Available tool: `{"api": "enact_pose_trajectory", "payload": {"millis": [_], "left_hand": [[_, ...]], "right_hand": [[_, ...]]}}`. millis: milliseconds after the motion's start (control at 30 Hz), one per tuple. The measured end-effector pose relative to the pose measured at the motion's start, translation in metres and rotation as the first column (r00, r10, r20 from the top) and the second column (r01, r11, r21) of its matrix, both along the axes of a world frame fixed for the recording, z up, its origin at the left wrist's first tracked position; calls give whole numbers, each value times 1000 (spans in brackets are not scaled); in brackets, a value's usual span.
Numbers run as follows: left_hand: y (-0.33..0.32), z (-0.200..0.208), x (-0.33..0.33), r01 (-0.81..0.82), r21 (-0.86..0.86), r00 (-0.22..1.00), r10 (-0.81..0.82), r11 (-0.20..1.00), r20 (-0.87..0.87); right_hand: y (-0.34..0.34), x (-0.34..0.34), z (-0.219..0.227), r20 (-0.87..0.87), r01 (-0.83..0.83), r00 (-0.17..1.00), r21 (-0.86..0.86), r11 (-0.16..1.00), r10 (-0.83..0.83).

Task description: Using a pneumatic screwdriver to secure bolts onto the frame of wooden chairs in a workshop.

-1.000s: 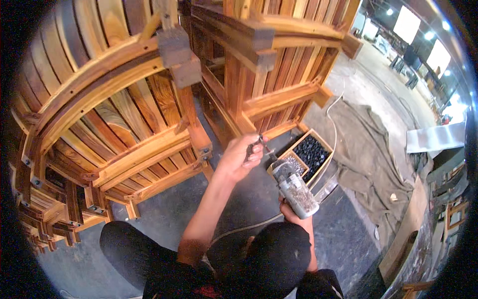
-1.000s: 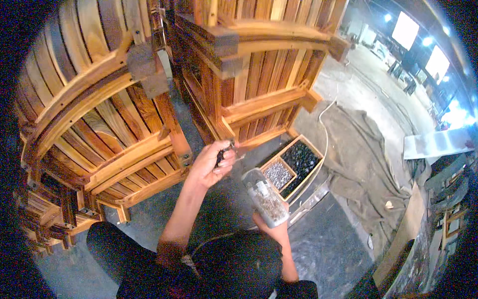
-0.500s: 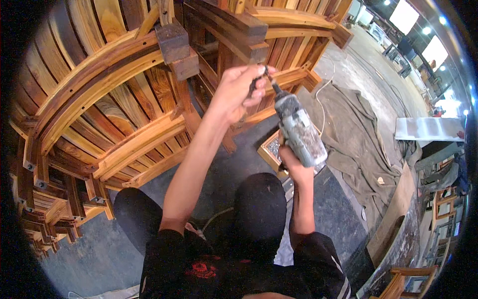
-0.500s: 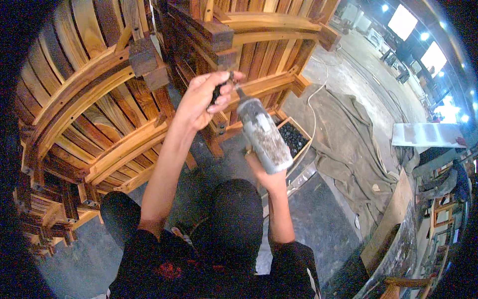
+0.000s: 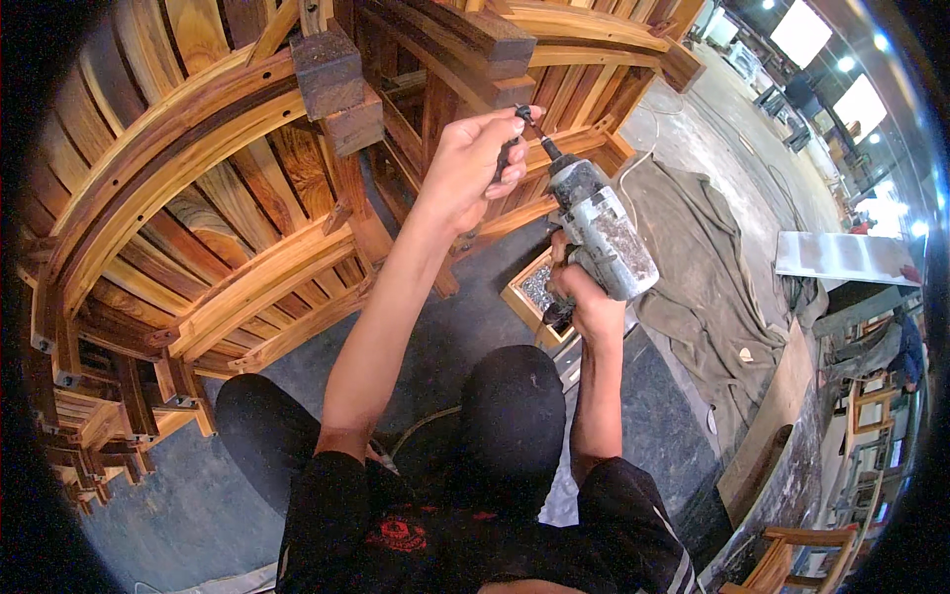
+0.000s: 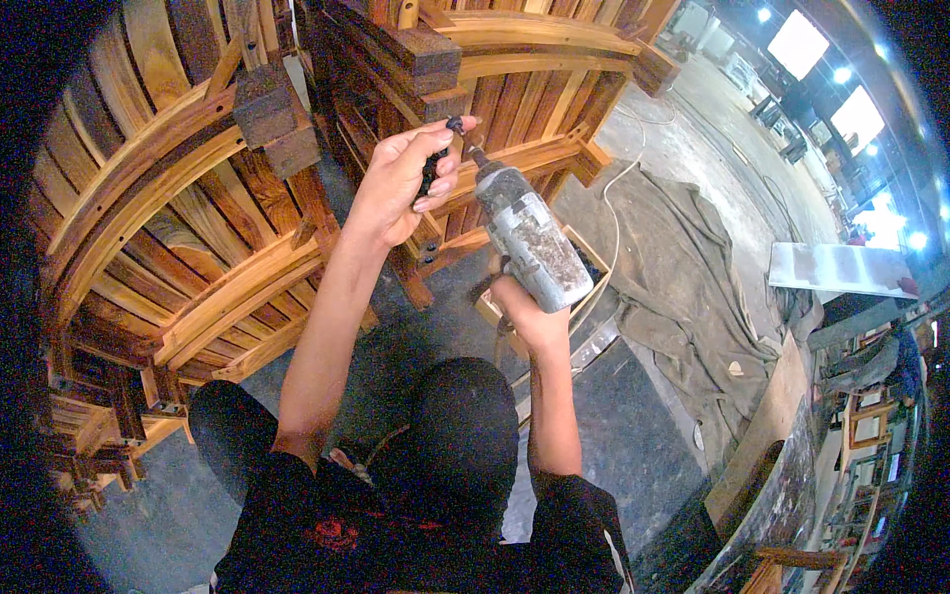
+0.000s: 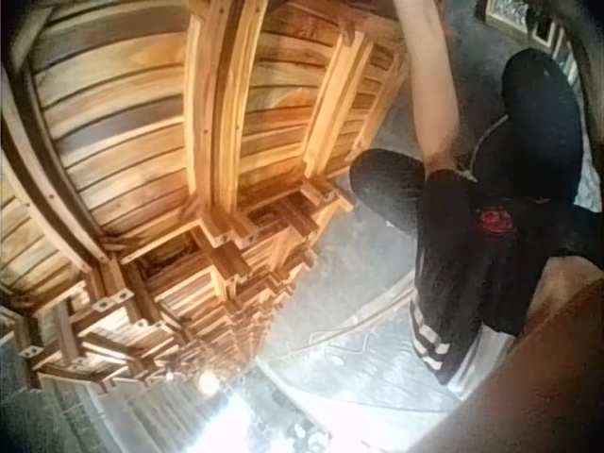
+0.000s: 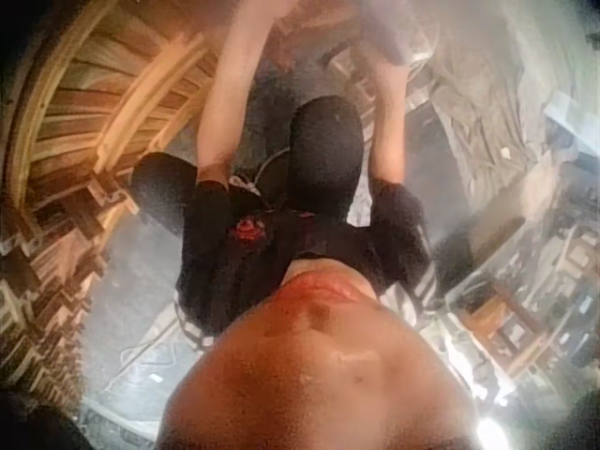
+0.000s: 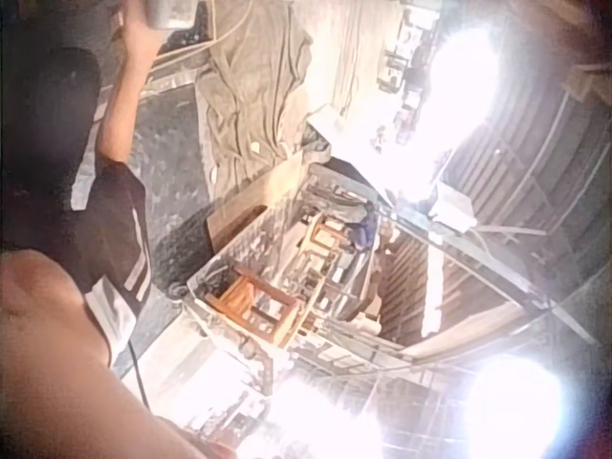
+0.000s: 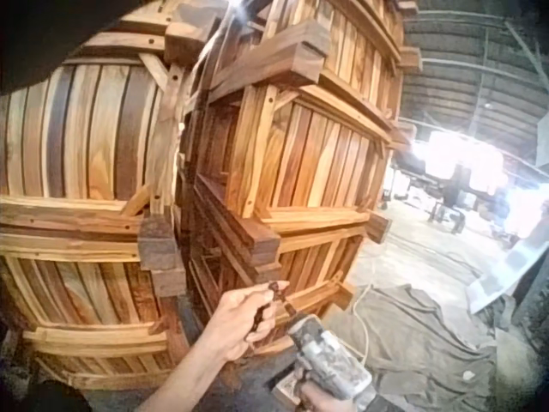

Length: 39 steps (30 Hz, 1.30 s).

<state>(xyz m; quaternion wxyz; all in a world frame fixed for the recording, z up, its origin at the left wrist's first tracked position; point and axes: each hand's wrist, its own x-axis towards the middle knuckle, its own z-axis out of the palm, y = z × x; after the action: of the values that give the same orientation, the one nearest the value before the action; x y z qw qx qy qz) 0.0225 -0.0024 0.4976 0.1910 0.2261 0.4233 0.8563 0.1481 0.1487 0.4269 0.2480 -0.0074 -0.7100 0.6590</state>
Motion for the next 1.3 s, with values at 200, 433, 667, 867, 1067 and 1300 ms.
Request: {"api": "enact_pose_trajectory", "payload": {"millis": [200, 433, 667, 867, 1067, 1300], "left_hand": [[1, 1, -1, 2, 1, 1000, -2, 1000, 23], [-7, -25, 21, -12, 58, 977, -1, 998, 212], [-6, -143, 23, 158, 276, 839, -276, 948, 469], [1, -208, 39, 131, 365, 697, -348, 922, 627], [3, -229, 44, 156, 345, 683, -353, 926, 639], [1, -246, 46, 218, 261, 675, -338, 940, 656]], "right_hand": [[3, -3, 4, -45, -87, 995, 1, 996, 87], [9, 2, 24, 35, -145, 988, -157, 977, 152], [14, 2, 38, 122, -124, 980, -241, 963, 156], [16, 5, 36, 169, -74, 979, -214, 974, 112], [13, -1, 41, 152, -35, 987, -119, 992, 53], [12, -1, 42, 184, -20, 982, -64, 998, 32]]}}
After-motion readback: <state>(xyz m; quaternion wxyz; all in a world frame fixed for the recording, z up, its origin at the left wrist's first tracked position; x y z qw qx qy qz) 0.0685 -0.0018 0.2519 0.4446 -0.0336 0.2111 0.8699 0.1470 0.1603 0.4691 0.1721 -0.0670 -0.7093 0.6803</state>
